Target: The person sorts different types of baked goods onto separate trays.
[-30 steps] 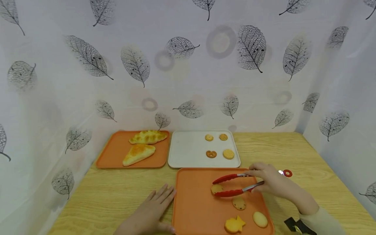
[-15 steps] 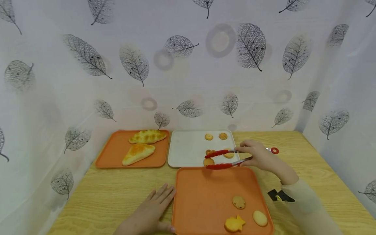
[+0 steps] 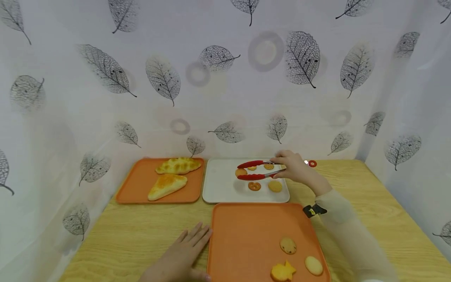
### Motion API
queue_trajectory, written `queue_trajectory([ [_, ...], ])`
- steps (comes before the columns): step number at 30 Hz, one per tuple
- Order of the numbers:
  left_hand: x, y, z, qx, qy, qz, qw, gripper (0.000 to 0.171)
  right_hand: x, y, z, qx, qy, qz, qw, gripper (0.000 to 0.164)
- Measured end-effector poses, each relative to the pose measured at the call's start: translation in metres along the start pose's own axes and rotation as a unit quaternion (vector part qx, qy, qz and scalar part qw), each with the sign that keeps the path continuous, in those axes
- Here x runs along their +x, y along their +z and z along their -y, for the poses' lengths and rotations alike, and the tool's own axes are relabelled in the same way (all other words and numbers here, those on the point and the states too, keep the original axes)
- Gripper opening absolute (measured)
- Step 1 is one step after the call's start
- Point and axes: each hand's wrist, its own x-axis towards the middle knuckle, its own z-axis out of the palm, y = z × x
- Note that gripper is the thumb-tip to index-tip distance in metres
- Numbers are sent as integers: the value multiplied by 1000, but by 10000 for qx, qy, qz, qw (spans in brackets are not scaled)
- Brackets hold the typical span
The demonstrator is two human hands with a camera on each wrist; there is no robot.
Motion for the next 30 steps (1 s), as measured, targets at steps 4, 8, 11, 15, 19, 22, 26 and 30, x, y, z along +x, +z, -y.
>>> queue_trajectory([
  [4,-1,1,0,40,26,-28,10000,111,14,7,-4,8,343,215,9992,55],
  [8,-1,1,0,52,29,-31,10000,111,27,18,-9,25,587,400,9975,55],
  [11,-2,1,0,63,37,-62,10000,111,37,27,-12,-69,749,574,9955,57],
  [15,-1,1,1,59,45,-105,9999,111,49,34,-12,-65,986,780,9920,59],
  [19,-1,1,2,-14,21,-70,10000,112,56,39,-10,53,1151,819,9900,58],
  [22,-1,2,2,-75,57,-85,9999,111,59,43,-13,112,1328,878,9872,60],
  [26,-2,3,1,-103,93,-137,9998,111,60,51,-18,173,1564,991,9826,63],
  [30,-3,1,0,-57,78,-168,9998,113,62,56,-21,139,1629,1046,9810,63],
])
